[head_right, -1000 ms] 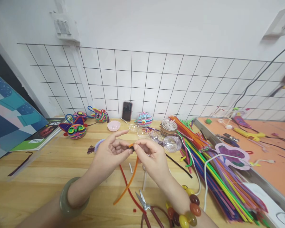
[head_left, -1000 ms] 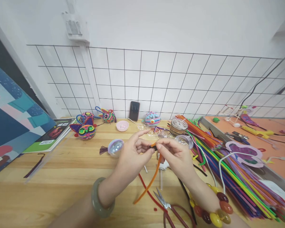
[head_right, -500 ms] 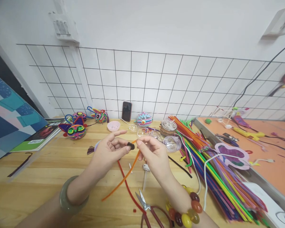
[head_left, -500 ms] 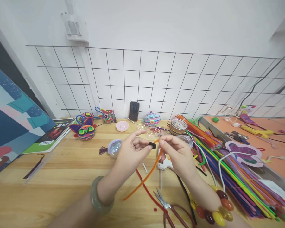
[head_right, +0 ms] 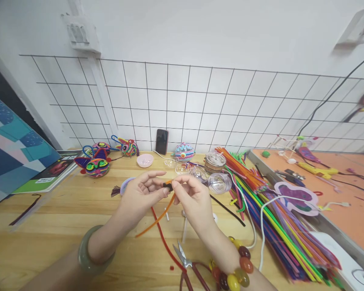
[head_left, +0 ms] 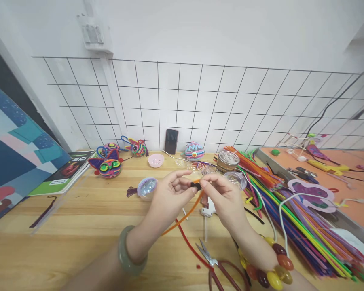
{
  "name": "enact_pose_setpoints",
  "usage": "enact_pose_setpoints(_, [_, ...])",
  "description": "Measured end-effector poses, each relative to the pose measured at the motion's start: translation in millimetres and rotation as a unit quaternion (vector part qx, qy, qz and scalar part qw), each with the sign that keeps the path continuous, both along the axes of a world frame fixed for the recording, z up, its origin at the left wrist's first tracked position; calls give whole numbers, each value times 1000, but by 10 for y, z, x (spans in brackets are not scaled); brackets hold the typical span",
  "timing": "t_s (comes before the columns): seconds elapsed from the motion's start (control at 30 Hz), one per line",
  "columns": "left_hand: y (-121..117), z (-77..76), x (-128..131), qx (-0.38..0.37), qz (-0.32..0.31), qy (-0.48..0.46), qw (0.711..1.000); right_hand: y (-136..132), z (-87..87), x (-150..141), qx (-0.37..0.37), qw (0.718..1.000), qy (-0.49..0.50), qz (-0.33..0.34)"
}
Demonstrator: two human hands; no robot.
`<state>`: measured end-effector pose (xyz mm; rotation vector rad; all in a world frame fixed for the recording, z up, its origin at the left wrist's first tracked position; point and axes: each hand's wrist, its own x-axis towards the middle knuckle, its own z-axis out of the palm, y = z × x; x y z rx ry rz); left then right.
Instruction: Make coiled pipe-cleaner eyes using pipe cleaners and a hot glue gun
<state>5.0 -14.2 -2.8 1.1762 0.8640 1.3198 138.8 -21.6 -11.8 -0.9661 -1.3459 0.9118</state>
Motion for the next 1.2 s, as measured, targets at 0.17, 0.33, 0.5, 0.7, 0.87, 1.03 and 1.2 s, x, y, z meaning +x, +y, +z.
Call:
enact_pose_setpoints(0.17, [-8, 24, 6, -2, 15, 4, 1000, -6, -2, -7, -2, 1000, 7, 6])
enact_pose_setpoints(0.33, [-20, 31, -7, 9, -4, 21, 1000, -10, 15, -4, 1, 1000, -2, 13])
enact_pose_setpoints(0.5, [-27, 38, -22, 13, -6, 37, 999, -6, 23, 12, -5, 1000, -8, 23])
enact_pose_setpoints(0.7, [-12, 43, -41, 11, -20, 34, 999, 1, 18, 55, -11, 999, -30, 41])
enact_pose_setpoints(0.87, [-4, 44, -71, 14, -39, 19, 999, 24, -2, 84, -21, 998, -22, 58])
enact_pose_setpoints(1.03, [5, 20, -80, 22, -33, 35, 999, 39, -14, 96, -28, 996, -20, 76])
enact_pose_setpoints(1.2, [18, -18, -69, 56, -18, 40, 997, 26, 0, 79, -37, 996, -19, 77])
